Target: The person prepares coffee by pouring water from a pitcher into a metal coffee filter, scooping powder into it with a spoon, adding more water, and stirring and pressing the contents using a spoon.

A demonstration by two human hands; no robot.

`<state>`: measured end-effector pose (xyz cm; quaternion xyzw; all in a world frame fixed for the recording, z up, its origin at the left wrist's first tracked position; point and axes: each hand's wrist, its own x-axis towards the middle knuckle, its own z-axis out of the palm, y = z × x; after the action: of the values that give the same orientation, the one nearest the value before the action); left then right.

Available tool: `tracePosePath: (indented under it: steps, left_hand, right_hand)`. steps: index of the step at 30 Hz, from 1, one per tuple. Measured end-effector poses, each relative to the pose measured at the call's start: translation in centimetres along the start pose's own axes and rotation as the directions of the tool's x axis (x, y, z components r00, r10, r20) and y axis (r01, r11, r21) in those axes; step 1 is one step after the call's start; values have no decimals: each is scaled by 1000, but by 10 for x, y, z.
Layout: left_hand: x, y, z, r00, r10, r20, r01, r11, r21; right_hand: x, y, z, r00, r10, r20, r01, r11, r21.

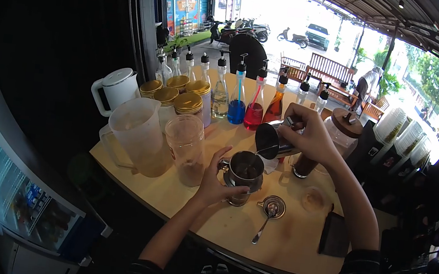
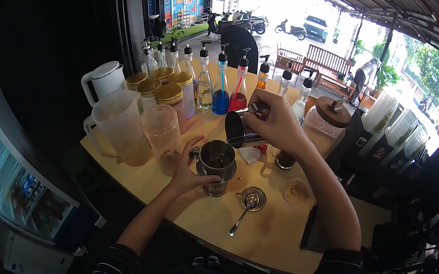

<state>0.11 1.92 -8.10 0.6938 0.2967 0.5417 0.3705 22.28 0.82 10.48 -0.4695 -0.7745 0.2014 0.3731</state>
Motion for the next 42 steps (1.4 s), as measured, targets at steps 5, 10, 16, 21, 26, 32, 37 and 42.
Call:
tracePosePath:
  steps: [5, 10, 16, 21, 26, 32, 37, 42]
  left_hand:
    - [0, 1, 0, 1000, -14, 4, 14, 1000, -8]
    - [0, 1, 0, 1000, -12, 5, 12, 1000, -19]
    - [-1, 0, 0, 1000, -6, 4, 6, 1000, -20]
    - [0, -4, 0, 1000, 17, 1, -16, 1000, -21]
    - [0, -10, 0, 1000, 27, 11, -27, 1000, -10]
    - [0, -8, 0, 1000, 0, 16, 1, 998, -56]
    - [0, -12, 1, 1000, 10, 18, -9, 996, -84]
    - [-1, -8, 2, 1000, 2, 21, 0, 994, -106]
  right_hand:
    - [-2, 5, 3, 999, -24, -31, 24, 1000, 14]
    - [-6, 9, 3, 994, -58, -95, 62, 998, 34]
    - [-32, 58, 12, 945, 156, -288, 28, 837, 546]
    - [-80, 98, 24, 872, 349, -342, -139, 847, 512]
    - [-113, 151, 49, 862, 319, -393, -50, 826, 561]
    - [-128, 172, 70, 826, 380, -416, -16, 753, 657]
    - [-134, 190, 81, 795, 418, -439, -15, 738, 675]
    - [-139, 200, 91, 775, 469, -424, -62, 724, 687]
